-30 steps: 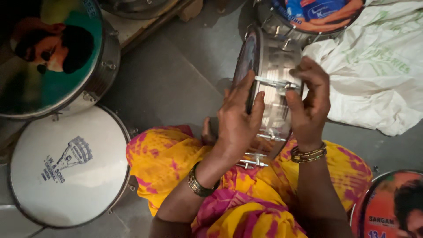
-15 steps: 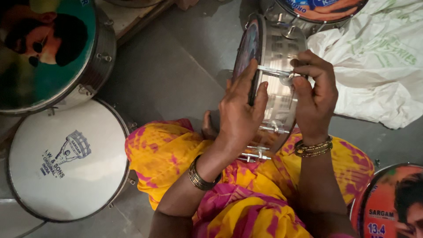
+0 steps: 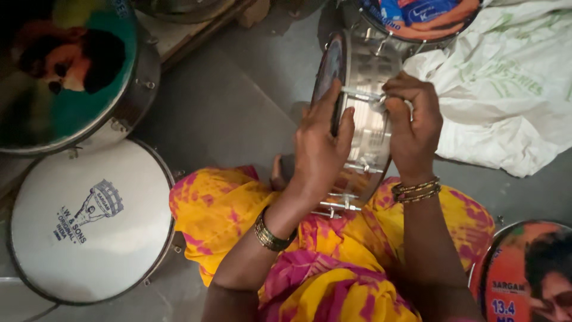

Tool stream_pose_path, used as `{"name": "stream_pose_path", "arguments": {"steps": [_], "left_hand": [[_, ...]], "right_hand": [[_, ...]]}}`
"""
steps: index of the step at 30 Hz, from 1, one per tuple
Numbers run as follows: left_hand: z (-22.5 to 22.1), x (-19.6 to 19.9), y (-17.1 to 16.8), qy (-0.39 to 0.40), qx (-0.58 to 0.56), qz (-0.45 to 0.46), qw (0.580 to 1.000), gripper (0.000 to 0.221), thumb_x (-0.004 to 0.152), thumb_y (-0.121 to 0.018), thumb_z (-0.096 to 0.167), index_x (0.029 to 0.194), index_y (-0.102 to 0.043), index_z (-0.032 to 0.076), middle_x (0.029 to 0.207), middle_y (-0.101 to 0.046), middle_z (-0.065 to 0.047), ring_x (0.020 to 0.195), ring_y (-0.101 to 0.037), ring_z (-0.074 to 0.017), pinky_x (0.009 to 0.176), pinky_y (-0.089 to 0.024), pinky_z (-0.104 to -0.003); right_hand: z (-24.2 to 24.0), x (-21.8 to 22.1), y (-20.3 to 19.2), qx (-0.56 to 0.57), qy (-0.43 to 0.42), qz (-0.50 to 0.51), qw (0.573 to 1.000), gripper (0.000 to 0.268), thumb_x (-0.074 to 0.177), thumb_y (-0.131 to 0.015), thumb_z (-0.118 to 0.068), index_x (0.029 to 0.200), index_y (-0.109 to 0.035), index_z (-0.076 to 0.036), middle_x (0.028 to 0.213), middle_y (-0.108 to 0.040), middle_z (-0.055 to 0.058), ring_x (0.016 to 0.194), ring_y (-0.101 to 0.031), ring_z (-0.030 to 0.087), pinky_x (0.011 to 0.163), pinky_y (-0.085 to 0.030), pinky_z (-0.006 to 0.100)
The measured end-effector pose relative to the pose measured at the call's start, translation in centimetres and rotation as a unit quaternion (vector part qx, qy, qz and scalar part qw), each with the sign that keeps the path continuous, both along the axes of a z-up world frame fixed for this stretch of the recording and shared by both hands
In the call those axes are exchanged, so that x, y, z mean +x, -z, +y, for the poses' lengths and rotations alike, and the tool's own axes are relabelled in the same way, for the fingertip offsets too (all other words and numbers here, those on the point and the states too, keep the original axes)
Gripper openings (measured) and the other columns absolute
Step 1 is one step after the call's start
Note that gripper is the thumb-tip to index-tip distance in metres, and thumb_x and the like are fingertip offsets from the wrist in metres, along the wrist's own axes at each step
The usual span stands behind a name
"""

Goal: The person is fitting a metal rim onto a drum shell and inserting small screws into the lugs by hand.

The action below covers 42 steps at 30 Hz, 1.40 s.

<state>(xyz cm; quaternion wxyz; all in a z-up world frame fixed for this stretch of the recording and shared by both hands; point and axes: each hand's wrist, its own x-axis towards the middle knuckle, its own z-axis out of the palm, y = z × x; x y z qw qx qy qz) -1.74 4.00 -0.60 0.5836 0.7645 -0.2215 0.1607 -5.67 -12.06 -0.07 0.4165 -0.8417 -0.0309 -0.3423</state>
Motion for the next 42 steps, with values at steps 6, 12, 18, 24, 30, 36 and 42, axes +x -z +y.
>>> {"name": "stream_pose_path", "arguments": {"steps": [6,12,18,24,30,36,42], "left_hand": [[1.0,-1.0,0.2,-0.011,0.004,-0.04,0.999,0.042,0.105,-0.064,0.014,0.142,-0.056,-0.003,0.13,-0.068,-0.025,0.12,-0.069,-0.0425,0.112,-0.051,-0.047],[2.1,0.5,-0.7,0.033,-0.045,0.051,0.997,0.036,0.107,-0.062,0.025,0.131,-0.06,-0.002,0.115,-0.073,-0.025,0.111,-0.075,-0.0361,0.094,-0.059,-0.042],[-0.4,8.1,0.9,0.058,0.001,0.109,0.992,0.064,0.096,-0.065,0.038,0.134,-0.046,-0.008,0.105,-0.072,-0.026,0.099,-0.072,-0.0363,0.085,-0.056,-0.042],[0.1,9.7,3.7,0.105,0.021,0.199,0.974,0.038,0.097,-0.061,0.033,0.112,-0.063,-0.002,0.091,-0.074,-0.02,0.085,-0.074,-0.0314,0.077,-0.054,-0.041],[-0.2,9.5,3.6,0.095,0.009,0.212,0.973,0.036,0.097,-0.059,0.031,0.113,-0.062,-0.001,0.087,-0.074,-0.018,0.082,-0.074,-0.0301,0.074,-0.055,-0.042],[-0.2,7.8,2.5,0.039,-0.013,0.153,0.987,0.039,0.098,-0.057,0.025,0.127,-0.059,0.0,0.101,-0.074,-0.024,0.094,-0.074,-0.0391,0.082,-0.055,-0.044],[-0.2,7.2,0.8,0.049,-0.002,0.143,0.988,0.033,0.102,-0.052,0.021,0.127,-0.057,0.0,0.107,-0.073,-0.027,0.105,-0.07,-0.0459,0.088,-0.055,-0.049]], "right_hand": [[0.9,-1.0,0.4,-0.013,0.014,-0.001,1.0,0.005,0.106,-0.061,-0.003,0.108,-0.062,0.001,0.121,-0.067,0.014,0.131,-0.063,0.032,0.115,-0.048,0.041],[2.1,-1.4,-0.2,-0.003,0.006,-0.004,1.0,0.009,0.1,-0.062,0.0,0.109,-0.064,0.0,0.121,-0.068,0.014,0.132,-0.061,0.033,0.115,-0.047,0.043],[3.3,-1.7,0.0,-0.045,-0.027,0.02,0.998,0.014,0.094,-0.07,-0.002,0.107,-0.064,-0.001,0.121,-0.069,0.012,0.134,-0.058,0.036,0.114,-0.045,0.045],[3.8,-1.4,0.1,-0.045,-0.024,0.016,0.999,0.007,0.096,-0.068,-0.002,0.103,-0.065,-0.002,0.121,-0.069,0.011,0.133,-0.059,0.036,0.113,-0.047,0.045],[4.0,-1.4,-0.2,-0.056,-0.018,0.01,0.998,0.012,0.096,-0.071,-0.006,0.104,-0.064,-0.002,0.122,-0.068,0.011,0.132,-0.058,0.035,0.113,-0.046,0.045],[3.9,-2.0,-0.3,-0.062,-0.041,0.013,0.997,0.019,0.093,-0.072,-0.006,0.109,-0.063,-0.002,0.13,-0.066,0.013,0.137,-0.054,0.037,0.116,-0.042,0.047],[3.8,-1.8,0.1,-0.056,-0.01,0.022,0.998,0.015,0.095,-0.071,-0.003,0.107,-0.063,-0.003,0.13,-0.068,0.01,0.134,-0.059,0.032,0.115,-0.047,0.041]]}}
